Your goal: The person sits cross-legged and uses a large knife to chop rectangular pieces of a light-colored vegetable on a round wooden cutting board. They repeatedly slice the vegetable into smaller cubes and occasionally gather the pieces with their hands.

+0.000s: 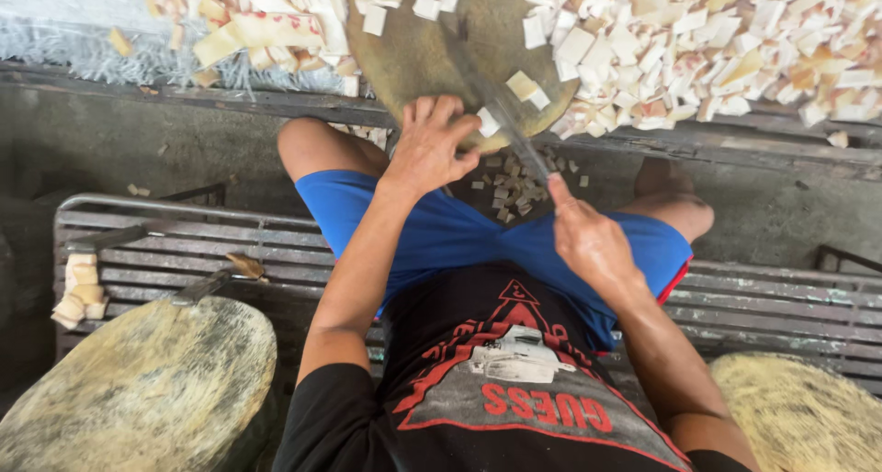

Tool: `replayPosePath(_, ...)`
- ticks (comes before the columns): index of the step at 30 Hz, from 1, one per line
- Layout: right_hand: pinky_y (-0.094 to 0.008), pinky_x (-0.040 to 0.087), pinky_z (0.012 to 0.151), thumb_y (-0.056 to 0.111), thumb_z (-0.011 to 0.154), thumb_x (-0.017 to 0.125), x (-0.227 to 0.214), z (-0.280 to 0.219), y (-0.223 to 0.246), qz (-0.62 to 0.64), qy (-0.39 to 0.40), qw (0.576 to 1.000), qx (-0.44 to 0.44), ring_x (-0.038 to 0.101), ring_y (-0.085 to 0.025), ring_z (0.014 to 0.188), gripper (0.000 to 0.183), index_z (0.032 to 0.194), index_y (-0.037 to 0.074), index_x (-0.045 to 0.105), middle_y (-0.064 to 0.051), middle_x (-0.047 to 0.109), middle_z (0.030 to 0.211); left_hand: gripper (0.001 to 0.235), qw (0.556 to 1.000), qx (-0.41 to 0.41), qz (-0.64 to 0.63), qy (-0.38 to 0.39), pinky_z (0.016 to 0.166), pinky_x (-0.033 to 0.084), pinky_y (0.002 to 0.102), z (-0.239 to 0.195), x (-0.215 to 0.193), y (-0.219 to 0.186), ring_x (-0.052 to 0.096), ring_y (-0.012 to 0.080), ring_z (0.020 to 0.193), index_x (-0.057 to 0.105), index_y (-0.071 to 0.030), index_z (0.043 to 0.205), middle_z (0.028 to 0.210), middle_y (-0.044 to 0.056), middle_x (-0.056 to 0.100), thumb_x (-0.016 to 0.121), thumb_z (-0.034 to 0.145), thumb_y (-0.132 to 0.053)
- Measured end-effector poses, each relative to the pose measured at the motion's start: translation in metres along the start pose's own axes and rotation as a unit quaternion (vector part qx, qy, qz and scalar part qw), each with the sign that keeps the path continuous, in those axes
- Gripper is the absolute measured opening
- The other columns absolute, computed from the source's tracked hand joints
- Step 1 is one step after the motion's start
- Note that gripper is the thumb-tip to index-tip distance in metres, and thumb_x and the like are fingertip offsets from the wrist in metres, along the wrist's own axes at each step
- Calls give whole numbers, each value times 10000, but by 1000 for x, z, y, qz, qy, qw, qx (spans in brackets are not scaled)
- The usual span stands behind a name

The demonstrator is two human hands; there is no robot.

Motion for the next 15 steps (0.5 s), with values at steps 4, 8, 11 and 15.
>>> replayPosePath(4, -486, 564, 699, -18, 974, 623, -22, -3, -2, 86, -120, 989, -23, 682, -448, 811, 598, 1544, 82, 473, -248, 684, 974, 308, 999, -14, -12, -35, 1041, 366, 496, -5, 1, 4, 473, 329, 1197, 692, -177, 1089, 1207, 79, 552, 780, 805, -259)
replayPosePath(8, -458, 585, 695, 40, 978, 610, -25, -22, -5, 140, -93, 986, -3, 710, -412, 776, 563, 1525, 92, 490, -251, 687, 932, 301, 986, -71, -35, -144, 1034, 367, 489, -16, -9, 15, 465, 348, 1185, 658, -146, 1097, 1247, 112, 557, 745, 811, -168)
replayPosePath(11, -504, 563, 693, 39, 916, 638, -8, -24, -13, 76, 6, 997, -5, 699, -452, 777, 584, 1485, 92, 524, -249, 733, 938, 327, 971, -102, -44, -211, 1036, 382, 492, -23, -11, 26, 470, 354, 1165, 617, -120, 1100, 1234, 116, 560, 735, 795, -117)
replayPosePath(15, -495, 573, 786, 31, 991, 598, -2, 8, -37, 59, -78, 994, -47, 698, -469, 929, 555, 1534, 34, 484, -312, 695, 1104, 316, 963, -113, -35, -244, 1032, 389, 491, -22, -6, 21, 492, 345, 1164, 620, -127, 1090, 1210, 93, 566, 718, 795, -72)
Point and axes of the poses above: each hand's wrist, its own z-axis towards the middle knuckle, its own x-axis out of the palm, y = z × x, the point moved 5 cm from there along z, towards the middle knuckle
